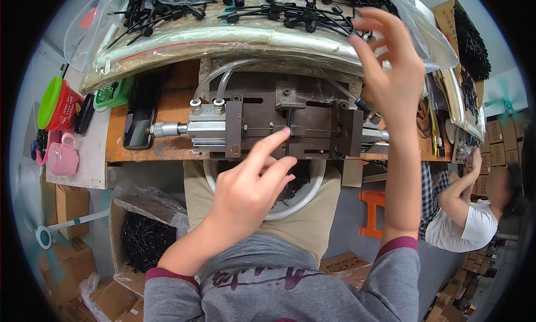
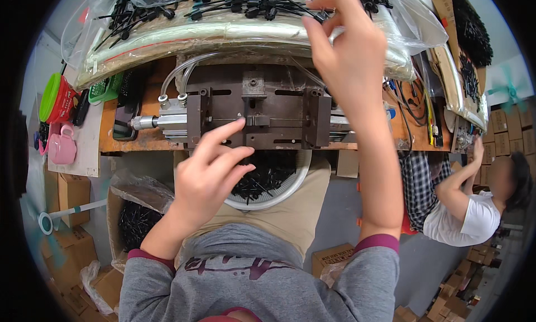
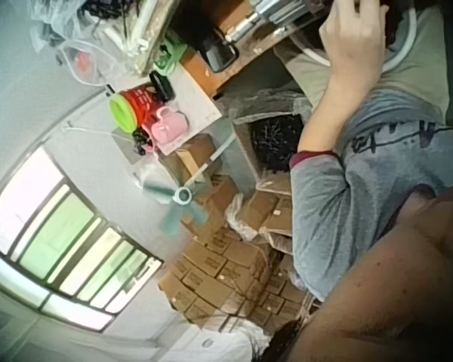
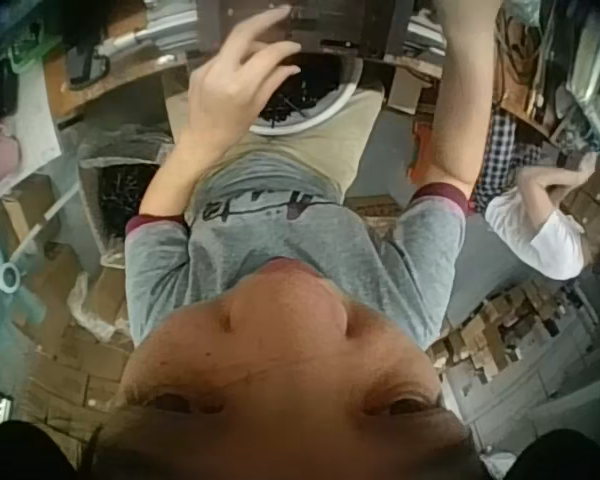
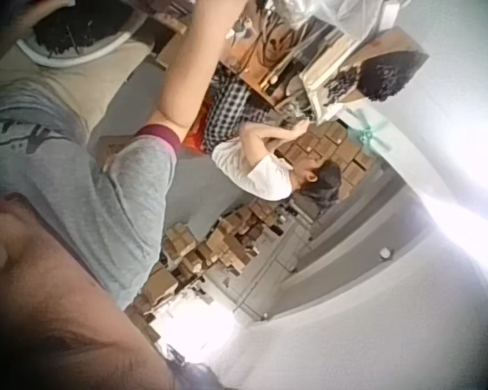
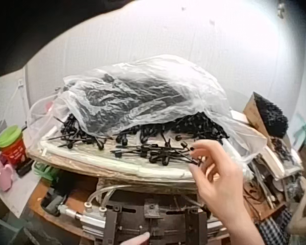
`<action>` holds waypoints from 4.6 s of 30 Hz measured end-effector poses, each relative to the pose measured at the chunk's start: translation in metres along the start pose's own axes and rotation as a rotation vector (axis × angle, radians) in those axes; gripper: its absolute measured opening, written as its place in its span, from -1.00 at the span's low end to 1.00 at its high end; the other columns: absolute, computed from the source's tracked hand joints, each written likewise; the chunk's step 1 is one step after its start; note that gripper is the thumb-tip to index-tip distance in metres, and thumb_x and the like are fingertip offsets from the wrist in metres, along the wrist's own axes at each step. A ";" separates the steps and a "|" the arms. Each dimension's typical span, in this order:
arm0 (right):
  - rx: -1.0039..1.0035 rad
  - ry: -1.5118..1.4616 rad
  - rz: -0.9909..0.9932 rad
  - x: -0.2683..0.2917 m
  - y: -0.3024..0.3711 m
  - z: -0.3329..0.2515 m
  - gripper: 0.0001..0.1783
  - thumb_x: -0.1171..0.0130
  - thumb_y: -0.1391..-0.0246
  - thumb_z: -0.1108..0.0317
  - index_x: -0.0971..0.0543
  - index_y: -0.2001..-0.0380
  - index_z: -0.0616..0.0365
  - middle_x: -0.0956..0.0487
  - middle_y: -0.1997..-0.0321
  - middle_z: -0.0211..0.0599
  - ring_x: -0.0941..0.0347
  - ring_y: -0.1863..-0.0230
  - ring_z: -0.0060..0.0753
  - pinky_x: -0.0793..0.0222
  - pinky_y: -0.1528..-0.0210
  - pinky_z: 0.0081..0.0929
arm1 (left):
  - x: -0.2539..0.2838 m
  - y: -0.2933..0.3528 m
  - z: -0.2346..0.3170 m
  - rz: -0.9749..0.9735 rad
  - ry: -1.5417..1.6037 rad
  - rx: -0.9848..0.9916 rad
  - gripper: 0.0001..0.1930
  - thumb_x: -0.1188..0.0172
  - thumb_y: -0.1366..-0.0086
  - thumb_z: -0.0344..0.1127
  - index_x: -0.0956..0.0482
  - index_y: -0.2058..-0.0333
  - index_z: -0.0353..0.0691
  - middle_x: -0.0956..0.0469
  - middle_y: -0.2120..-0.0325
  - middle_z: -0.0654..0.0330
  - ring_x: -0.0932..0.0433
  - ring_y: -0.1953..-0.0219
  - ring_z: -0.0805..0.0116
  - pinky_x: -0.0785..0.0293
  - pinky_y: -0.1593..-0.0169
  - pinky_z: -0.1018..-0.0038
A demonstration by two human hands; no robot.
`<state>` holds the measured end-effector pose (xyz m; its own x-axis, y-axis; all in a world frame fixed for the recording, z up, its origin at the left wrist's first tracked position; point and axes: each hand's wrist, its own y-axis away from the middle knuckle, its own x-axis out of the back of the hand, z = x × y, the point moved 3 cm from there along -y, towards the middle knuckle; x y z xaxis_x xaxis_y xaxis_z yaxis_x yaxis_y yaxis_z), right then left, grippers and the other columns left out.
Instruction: Assembling small black plastic components using a pneumatic press machine at a workbench.
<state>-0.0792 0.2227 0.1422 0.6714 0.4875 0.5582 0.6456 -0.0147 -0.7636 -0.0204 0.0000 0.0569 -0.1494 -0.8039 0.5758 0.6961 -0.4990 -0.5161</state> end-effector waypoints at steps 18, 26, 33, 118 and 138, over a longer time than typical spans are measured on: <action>-0.265 0.130 -0.580 -0.048 -0.104 0.042 -0.62 -0.47 0.05 0.21 -0.66 0.34 0.35 -0.60 0.53 -0.24 -0.43 0.49 -0.45 -0.36 0.35 -0.38 | -0.033 0.003 -0.021 -0.099 -0.346 -0.166 -0.69 -0.49 0.11 -0.36 -0.67 0.32 -0.21 -0.60 -0.07 0.08 -0.51 0.61 0.33 -0.49 0.42 0.50; -0.690 -0.763 -0.209 -0.015 -0.106 0.085 -0.89 -0.32 -0.15 0.45 -0.63 0.38 0.28 -0.57 0.53 -0.36 -0.47 0.54 -0.59 -0.38 0.52 -0.62 | -0.029 0.002 -0.019 -0.123 -0.298 -0.168 -0.70 -0.49 0.09 -0.33 -0.67 0.33 -0.19 -0.62 -0.05 0.10 -0.49 0.62 0.32 -0.49 0.43 0.49; -0.642 -1.064 -0.088 -0.009 -0.062 0.098 -0.72 -0.17 -0.30 0.41 -0.57 0.11 0.49 -0.58 0.36 -0.30 -0.44 0.37 -0.60 -0.40 0.34 -0.68 | 0.004 -0.011 0.005 -0.110 0.159 -0.028 -0.54 -0.57 0.06 -0.23 -0.67 0.15 -0.20 -0.60 -0.07 0.06 -0.63 0.45 0.40 -0.58 0.33 0.51; 0.170 -0.116 0.119 0.005 0.110 -0.009 -0.71 -0.39 0.08 0.67 -0.61 0.23 0.33 -0.70 0.15 0.00 -0.68 0.22 -0.15 -0.58 0.17 -0.42 | -0.039 0.017 -0.012 -0.025 -0.334 -0.114 -0.72 -0.41 0.02 -0.40 -0.67 0.27 -0.29 -0.60 -0.06 0.06 -0.63 0.49 0.37 -0.54 0.37 0.53; 0.306 -0.035 -0.011 -0.007 0.125 -0.033 -0.61 -0.22 0.23 0.70 -0.68 0.20 0.38 -0.68 0.15 0.06 -0.66 0.35 -0.18 -0.60 0.36 -0.45 | -0.009 0.014 0.004 0.088 0.148 -0.036 -0.59 -0.51 0.11 -0.49 -0.70 0.18 -0.27 -0.66 0.19 0.09 -0.65 0.25 0.27 -0.60 0.24 0.40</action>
<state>0.0087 0.1885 0.0540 0.6485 0.5163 0.5593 0.5092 0.2518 -0.8230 -0.0064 0.0011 0.0470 -0.1930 -0.8825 0.4288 0.6860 -0.4339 -0.5841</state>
